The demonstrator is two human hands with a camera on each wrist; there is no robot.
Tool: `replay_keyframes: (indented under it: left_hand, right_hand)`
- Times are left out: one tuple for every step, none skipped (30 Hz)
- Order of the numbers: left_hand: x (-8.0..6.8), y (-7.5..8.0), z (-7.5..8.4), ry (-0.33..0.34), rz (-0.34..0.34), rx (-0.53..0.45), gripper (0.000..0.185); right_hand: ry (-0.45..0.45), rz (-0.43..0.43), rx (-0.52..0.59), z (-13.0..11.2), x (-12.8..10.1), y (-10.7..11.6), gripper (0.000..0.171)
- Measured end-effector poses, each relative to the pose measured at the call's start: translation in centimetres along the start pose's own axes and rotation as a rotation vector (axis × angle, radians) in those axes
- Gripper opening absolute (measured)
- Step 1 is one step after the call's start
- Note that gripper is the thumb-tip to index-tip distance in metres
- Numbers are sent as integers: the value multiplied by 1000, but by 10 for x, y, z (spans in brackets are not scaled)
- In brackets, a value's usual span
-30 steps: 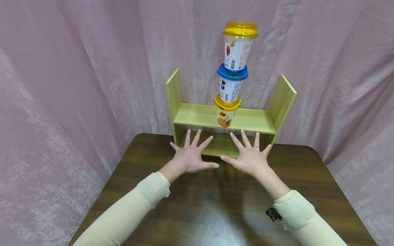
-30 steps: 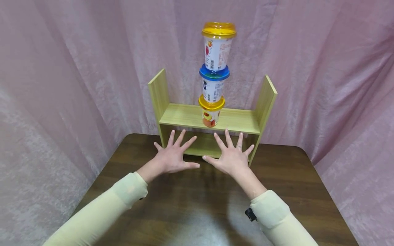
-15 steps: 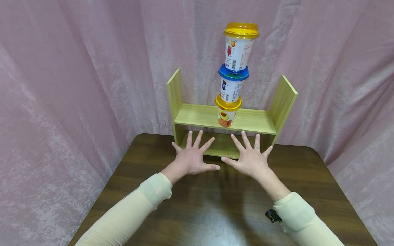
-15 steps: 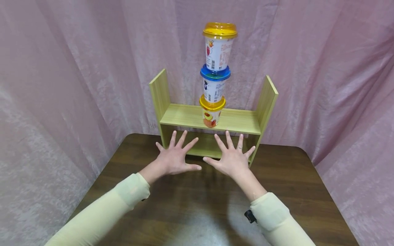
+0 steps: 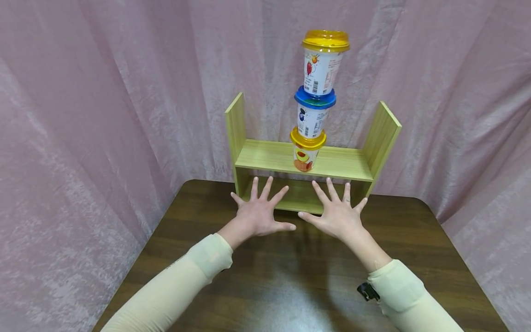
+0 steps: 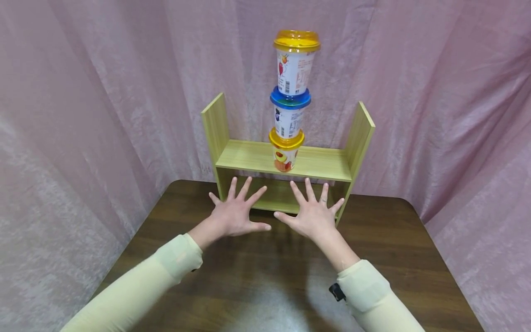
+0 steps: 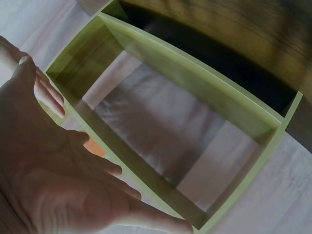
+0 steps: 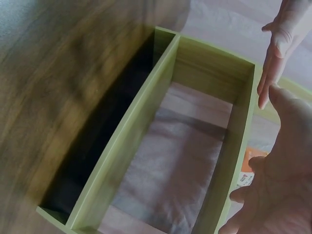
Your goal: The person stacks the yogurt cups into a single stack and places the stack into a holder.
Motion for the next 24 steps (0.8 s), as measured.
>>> replay_keyframes:
  left_hand:
    - [0, 0, 0, -1, 2, 0, 109]
    - [0, 0, 0, -1, 3, -1, 109]
    - [0, -1, 1, -1, 3, -3, 109]
    - [0, -1, 1, -1, 3, -7, 109]
    - [1, -1, 1, 0, 4, -8, 109]
    - [2, -1, 2, 1, 4, -5, 108]
    - [2, -1, 2, 1, 1, -5, 107]
    - [4, -1, 2, 4, 3, -5, 107]
    - [5, -1, 2, 6, 7, -9, 105]
    - [6, -1, 2, 6, 13, -11, 105]
    - [6, 0, 2, 4, 24, -12, 103]
    - [6, 0, 1, -1, 38, -21, 102]
    - [5, 0, 0, -4, 53, -40, 100]
    - [4, -1, -2, -8, 69, -56, 98]
    - [2, -2, -3, -15, 85, -79, 95]
    - [-1, -3, -6, -25, 100, -104, 93]
    - [-4, -4, -8, -38, 112, -145, 89]
    - [-8, -6, -10, -48, 113, -198, 86]
    - [-13, -9, -11, -60, 107, -257, 84]
    - [-18, -12, -13, -71, 92, -324, 80]
    - [-23, -15, -14, -84, 69, -401, 78]
    - [-29, -19, -14, -97, 37, -470, 75]
    - [-36, -24, -13, -106, 3, -532, 74]
    - [-42, -28, -12, -114, -29, -581, 72]
  right_hand:
    - [-3, -3, 3, 0, 0, 0, 103]
    - [-6, -6, 4, 1, -1, 0, 103]
    - [-8, -8, 5, 2, -1, 0, 103]
    - [-10, -9, 5, 2, -1, 1, 103]
    - [-12, -11, 5, 3, -1, 1, 102]
    - [-13, -13, 4, 4, -1, 2, 102]
    - [-15, -13, 4, 5, -1, 3, 102]
    - [-17, -16, 3, 5, 0, 3, 102]
    - [-17, -17, 5, 7, 0, 3, 102]
    - [-17, -17, 10, 8, 1, 3, 101]
    - [-14, -10, 23, 8, 1, 3, 99]
    - [-7, 4, 43, 9, 1, 3, 97]
    - [3, 22, 69, 8, 2, 4, 94]
    - [15, 47, 104, 8, 2, 4, 91]
    - [30, 76, 144, 7, 2, 5, 88]
    - [47, 110, 189, 6, 1, 7, 84]
    - [65, 146, 238, 5, 0, 10, 80]
    - [79, 176, 285, 5, -2, 12, 77]
    - [88, 197, 330, 4, -4, 13, 74]
    - [98, 213, 374, 4, -7, 14, 72]
    - [107, 227, 415, 3, -9, 15, 70]
    - [113, 239, 455, 3, -12, 16, 67]
    - [118, 249, 493, 3, -15, 18, 65]
    - [128, 264, 527, 2, -17, 21, 63]
Point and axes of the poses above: each hand's wrist, its own x-axis towards the middle knuckle, its own y-axis out of the back of the hand, z = x × y, the point moved 6 cm from there along x, towards the middle knuckle, and after that the axes turned 10 degrees about z, right-handed, at the moved point
